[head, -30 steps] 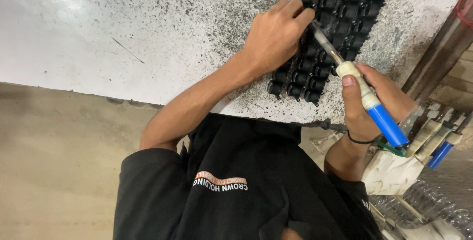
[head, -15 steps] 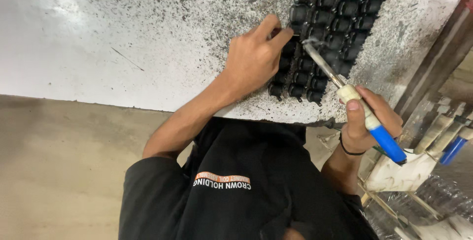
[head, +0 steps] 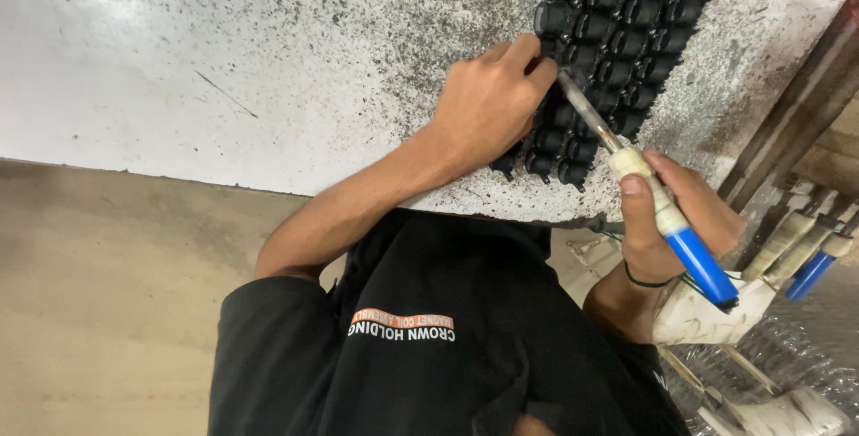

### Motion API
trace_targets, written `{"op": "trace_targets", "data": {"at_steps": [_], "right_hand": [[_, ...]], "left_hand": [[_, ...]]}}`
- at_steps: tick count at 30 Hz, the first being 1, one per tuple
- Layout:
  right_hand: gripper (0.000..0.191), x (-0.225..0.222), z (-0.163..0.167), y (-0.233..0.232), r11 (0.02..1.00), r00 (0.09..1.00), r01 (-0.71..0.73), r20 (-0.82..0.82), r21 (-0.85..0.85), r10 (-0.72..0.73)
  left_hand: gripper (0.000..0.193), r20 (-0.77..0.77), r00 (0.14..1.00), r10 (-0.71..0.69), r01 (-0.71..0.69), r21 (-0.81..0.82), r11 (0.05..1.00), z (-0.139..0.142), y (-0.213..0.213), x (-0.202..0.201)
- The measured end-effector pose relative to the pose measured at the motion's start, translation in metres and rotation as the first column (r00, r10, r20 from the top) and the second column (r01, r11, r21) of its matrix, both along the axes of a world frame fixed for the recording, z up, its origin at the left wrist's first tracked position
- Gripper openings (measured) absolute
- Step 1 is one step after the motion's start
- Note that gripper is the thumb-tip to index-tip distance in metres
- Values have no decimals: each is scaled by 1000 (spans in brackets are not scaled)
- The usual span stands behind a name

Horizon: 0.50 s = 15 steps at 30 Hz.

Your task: The person arranges black plastic electrical components into rows on a workbench, aligning them one at a time. They then pick up a soldering iron and solder the contacts of the arranged components, working along the rows with smoke rising from the solder points.

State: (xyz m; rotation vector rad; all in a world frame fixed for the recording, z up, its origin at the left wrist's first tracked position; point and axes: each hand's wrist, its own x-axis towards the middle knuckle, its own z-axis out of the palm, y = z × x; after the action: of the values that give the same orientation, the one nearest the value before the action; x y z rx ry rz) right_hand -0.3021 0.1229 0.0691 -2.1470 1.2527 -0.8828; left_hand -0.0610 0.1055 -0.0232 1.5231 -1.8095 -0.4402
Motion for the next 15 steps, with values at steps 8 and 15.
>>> {"op": "trace_targets", "data": {"at_steps": [8,15], "right_hand": [[30,17,29,-9,995,988,-102,-113,17,103],[34,0,-5,6,992,944,81,314,93,-107]], "left_hand": [[25,-22,1000,5,-6,-11,1000,7,-3,4],[19,-50,993,105,-106,-32,994,21,28,28]]}}
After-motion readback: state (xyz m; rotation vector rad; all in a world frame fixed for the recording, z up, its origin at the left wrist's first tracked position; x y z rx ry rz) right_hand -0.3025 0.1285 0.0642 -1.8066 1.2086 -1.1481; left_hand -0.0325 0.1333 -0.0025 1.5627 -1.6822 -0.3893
